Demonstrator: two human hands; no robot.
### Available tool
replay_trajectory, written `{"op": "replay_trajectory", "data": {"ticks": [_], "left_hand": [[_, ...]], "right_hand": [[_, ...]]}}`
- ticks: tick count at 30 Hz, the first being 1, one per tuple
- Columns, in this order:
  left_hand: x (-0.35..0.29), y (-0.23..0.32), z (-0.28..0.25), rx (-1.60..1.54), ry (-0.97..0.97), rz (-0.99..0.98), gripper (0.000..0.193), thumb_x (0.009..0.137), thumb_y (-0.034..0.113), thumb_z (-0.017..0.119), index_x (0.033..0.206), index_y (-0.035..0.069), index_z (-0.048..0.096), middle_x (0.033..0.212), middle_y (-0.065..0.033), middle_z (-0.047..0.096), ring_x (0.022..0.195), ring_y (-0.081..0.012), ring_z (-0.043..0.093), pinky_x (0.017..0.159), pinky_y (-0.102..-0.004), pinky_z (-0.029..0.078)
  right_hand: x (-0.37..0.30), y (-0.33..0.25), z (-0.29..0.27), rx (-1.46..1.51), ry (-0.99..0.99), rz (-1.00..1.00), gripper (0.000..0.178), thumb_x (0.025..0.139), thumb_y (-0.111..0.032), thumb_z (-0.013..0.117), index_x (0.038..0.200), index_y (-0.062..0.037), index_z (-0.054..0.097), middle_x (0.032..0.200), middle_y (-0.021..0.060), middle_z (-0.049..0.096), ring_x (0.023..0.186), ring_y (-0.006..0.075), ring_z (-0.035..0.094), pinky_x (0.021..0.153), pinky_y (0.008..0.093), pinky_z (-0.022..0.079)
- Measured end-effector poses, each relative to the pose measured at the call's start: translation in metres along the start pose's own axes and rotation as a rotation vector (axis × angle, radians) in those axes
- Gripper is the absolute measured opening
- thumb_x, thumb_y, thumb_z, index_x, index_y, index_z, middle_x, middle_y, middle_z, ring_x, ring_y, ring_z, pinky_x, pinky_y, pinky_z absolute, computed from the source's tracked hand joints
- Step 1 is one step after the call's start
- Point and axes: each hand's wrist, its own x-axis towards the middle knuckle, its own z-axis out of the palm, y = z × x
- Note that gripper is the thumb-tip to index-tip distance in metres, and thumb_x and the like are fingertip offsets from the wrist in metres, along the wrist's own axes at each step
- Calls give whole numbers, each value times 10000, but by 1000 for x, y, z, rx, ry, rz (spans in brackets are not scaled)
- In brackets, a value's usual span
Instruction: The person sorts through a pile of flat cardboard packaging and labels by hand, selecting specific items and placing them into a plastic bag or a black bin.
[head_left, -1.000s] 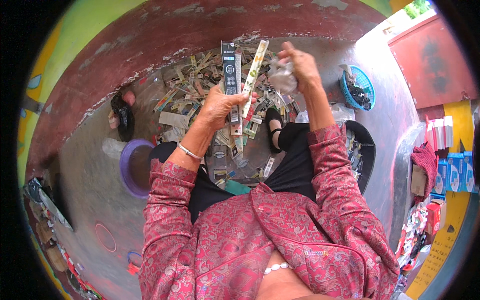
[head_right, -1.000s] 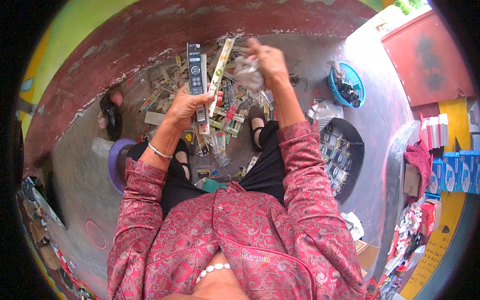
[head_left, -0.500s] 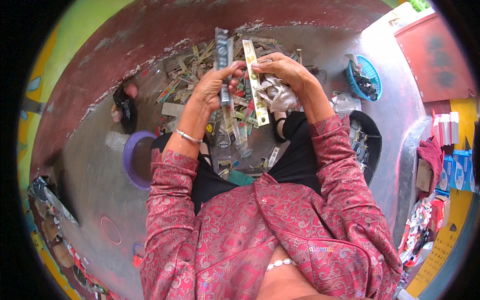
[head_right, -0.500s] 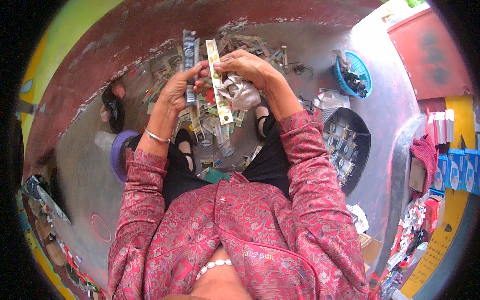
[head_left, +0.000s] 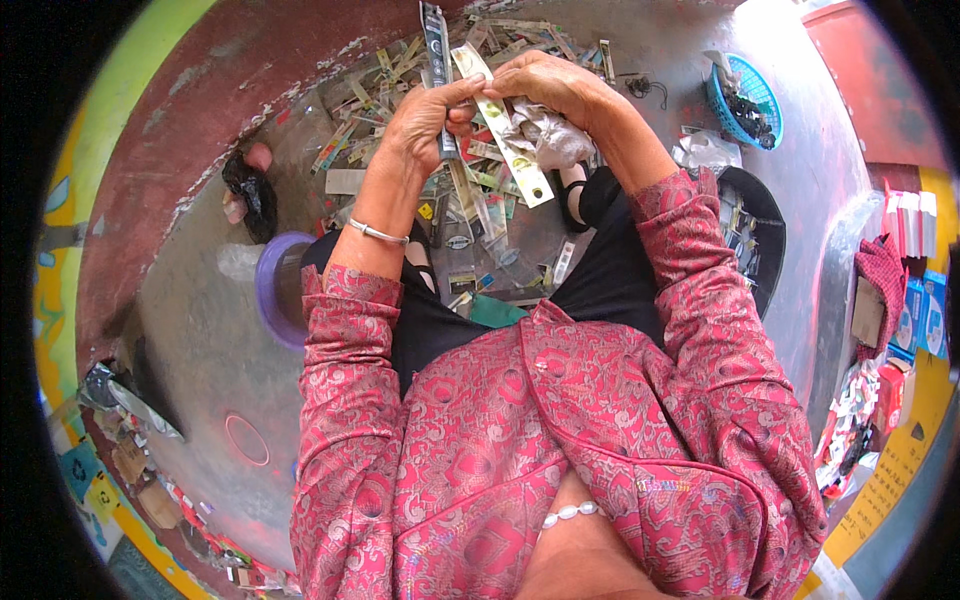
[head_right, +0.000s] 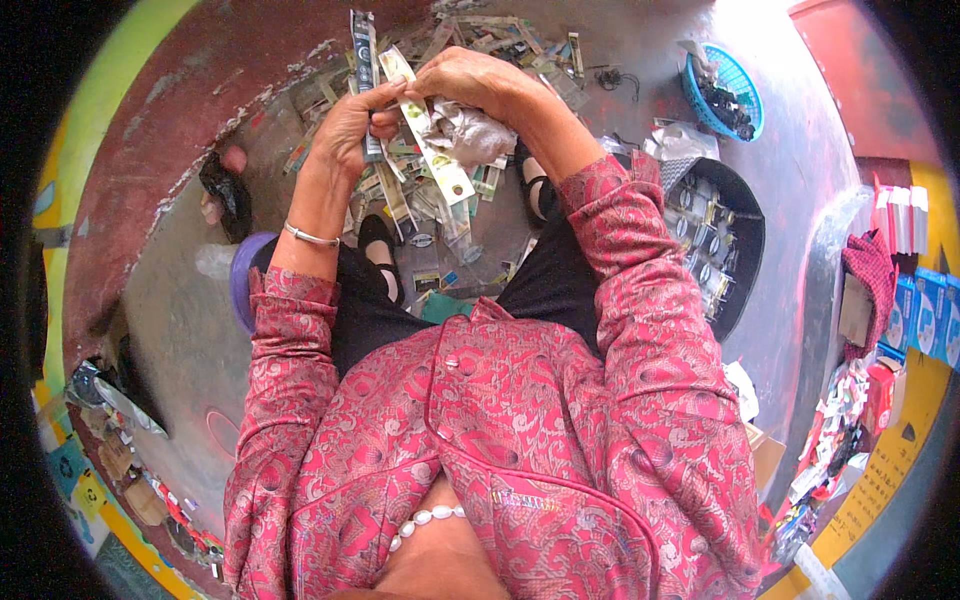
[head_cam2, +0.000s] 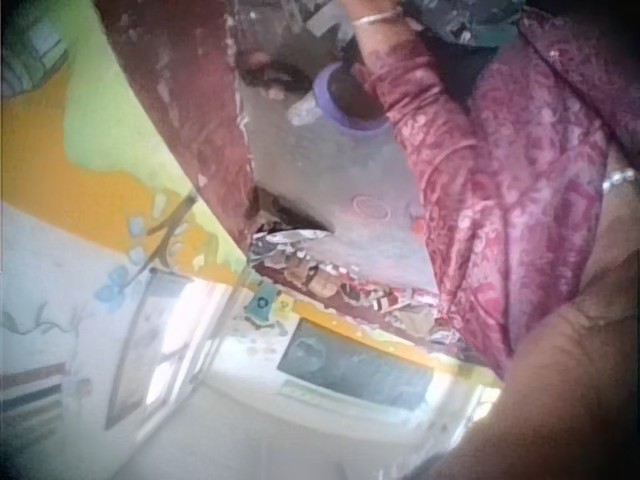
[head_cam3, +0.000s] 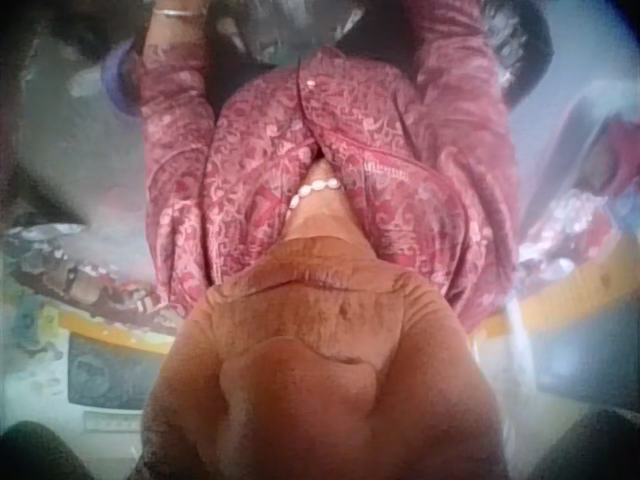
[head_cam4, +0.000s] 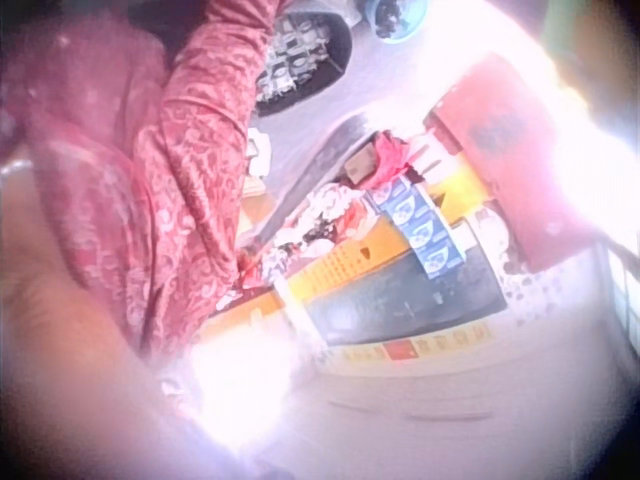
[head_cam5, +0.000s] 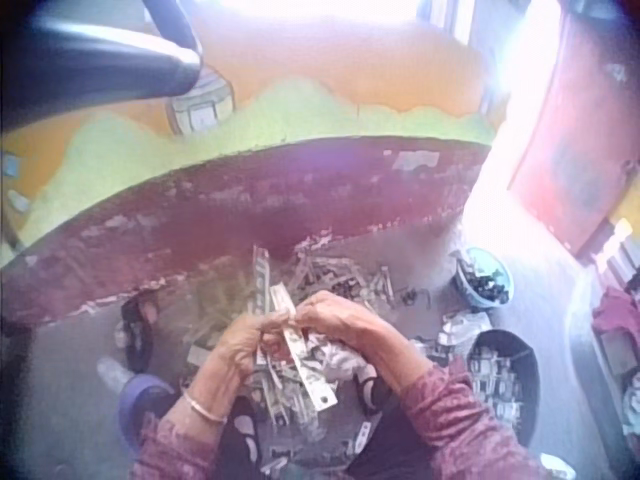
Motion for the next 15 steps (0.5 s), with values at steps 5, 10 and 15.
{"op": "replay_trajectory", "data": {"ticks": [5, 10, 15], "left_hand": [[11, -5, -6, 10, 130, 60, 85, 822, 73, 574, 818, -5, 539, 625, 22, 471, 448, -7, 371, 375, -134, 258], [17, -12, -2, 17, 215, 69, 93, 782, 47, 590, 769, -27, 535, 622, -43, 519, 437, -51, 414, 349, -145, 297], [25, 1, -31, -145, 260, 126, 91, 803, 54, 582, 818, -12, 521, 654, -56, 512, 464, -79, 458, 339, -153, 331]], "right_hand": [[10, 16, -15, -96, 249, 21, 296, 814, -284, 577, 772, 3, 636, 707, 48, 602, 638, 117, 537, 606, 257, 439], [7, -18, 6, -142, 799, -460, 228, 729, -259, 633, 731, -32, 616, 692, 129, 617, 624, 228, 612, 586, 330, 477], [2, -3, 42, -458, 499, -581, 145, 770, -147, 573, 814, -32, 498, 724, 157, 511, 677, 347, 528, 590, 394, 414]]}}
